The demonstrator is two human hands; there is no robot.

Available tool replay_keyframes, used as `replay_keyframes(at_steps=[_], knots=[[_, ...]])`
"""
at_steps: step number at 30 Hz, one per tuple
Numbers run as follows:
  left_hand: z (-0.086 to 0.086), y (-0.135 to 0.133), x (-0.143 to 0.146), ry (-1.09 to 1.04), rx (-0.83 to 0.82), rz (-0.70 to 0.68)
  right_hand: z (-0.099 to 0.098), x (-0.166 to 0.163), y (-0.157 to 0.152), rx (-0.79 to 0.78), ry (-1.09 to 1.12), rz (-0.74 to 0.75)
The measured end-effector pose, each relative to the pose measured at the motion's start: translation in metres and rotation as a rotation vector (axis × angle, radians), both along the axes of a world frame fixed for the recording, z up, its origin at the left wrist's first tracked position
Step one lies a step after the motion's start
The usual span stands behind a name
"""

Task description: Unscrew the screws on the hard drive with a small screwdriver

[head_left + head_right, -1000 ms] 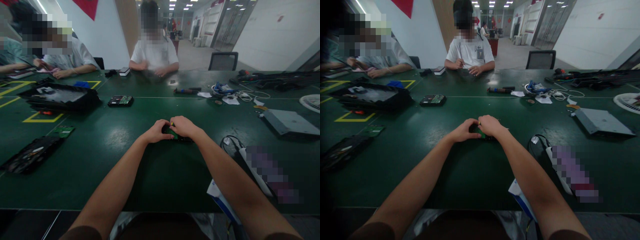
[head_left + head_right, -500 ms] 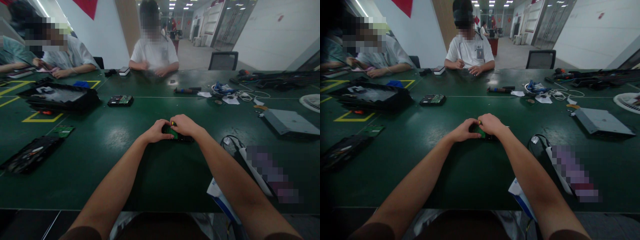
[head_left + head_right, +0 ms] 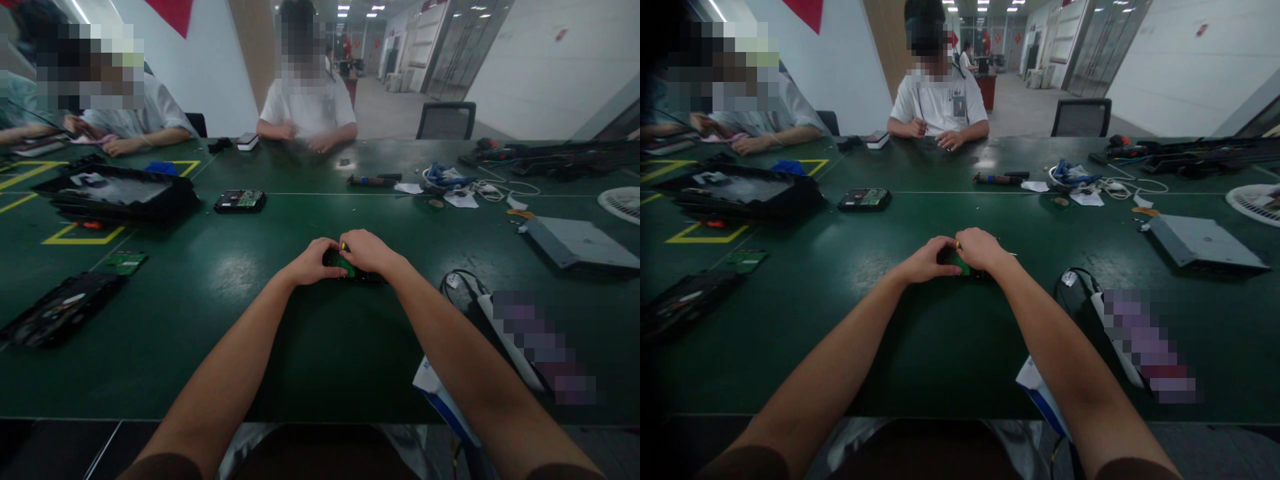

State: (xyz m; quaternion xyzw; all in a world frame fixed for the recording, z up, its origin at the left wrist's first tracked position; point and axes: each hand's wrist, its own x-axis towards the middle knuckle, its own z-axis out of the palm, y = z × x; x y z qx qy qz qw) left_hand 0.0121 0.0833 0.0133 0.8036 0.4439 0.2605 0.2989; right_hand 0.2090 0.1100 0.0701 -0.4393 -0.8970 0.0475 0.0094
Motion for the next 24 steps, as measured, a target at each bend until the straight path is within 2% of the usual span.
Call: replay_keyframes(at_steps=[19,24], knots=[[0.0043,-0.0033,0.0006,0.012,0.017,-0.008,0.0026,0.0006,-0.0023,-0.028,0.007,0.011],[0.0009,-0.0009,-0.0003,0.015,0.002,-0.007,0.0011,0.0008,-0.0022,-0.018,0.021,0.008]])
